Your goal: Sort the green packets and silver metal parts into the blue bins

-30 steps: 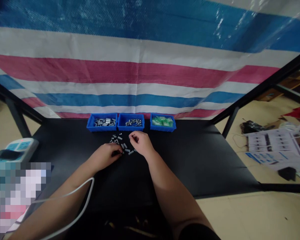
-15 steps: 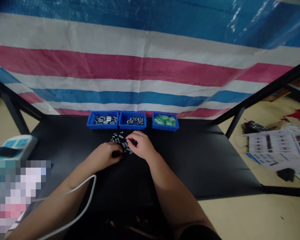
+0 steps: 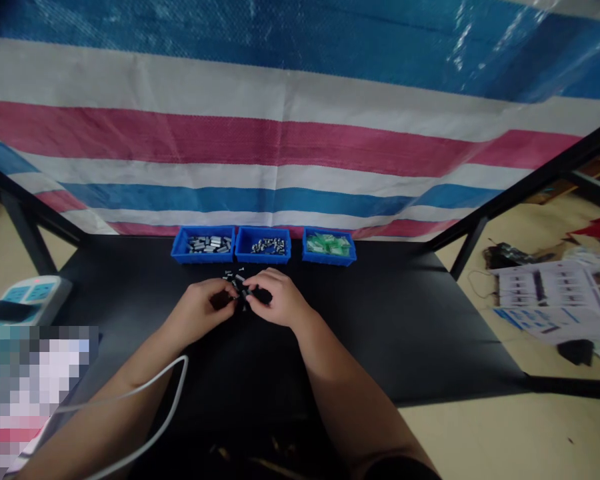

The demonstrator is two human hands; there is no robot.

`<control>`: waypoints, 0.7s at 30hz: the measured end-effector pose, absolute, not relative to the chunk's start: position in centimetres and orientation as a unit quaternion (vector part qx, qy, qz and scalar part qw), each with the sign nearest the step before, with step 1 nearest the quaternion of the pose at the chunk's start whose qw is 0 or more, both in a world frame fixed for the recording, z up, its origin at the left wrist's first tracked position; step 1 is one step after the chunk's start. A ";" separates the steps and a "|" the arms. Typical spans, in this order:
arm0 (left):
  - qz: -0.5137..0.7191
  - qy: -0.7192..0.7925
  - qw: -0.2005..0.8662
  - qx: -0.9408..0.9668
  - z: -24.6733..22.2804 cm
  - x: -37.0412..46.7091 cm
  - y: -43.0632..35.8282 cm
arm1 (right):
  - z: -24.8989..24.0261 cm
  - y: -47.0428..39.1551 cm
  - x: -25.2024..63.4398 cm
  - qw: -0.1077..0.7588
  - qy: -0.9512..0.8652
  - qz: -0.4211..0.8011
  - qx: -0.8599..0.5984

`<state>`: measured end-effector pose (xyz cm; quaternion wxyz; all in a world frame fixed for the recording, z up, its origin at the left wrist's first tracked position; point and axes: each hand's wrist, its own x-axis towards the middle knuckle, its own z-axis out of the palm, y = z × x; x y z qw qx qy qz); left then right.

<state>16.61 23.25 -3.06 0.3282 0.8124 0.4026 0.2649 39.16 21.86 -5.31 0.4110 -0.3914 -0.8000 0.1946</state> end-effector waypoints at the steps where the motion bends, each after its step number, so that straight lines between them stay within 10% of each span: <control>1: 0.295 0.398 0.344 0.797 -2.9 16.7 23.1 | -5.2 21.7 39.0 0.410 -0.803 0.205 -0.380; 9: 0.345 0.360 0.434 0.750 -3.1 17.5 22.4 | -5.2 21.2 37.9 0.433 -0.760 0.298 -0.382; 21: 0.186 0.478 0.348 0.785 -4.3 16.4 23.9 | -6.1 22.4 40.2 0.581 -0.643 0.109 -0.488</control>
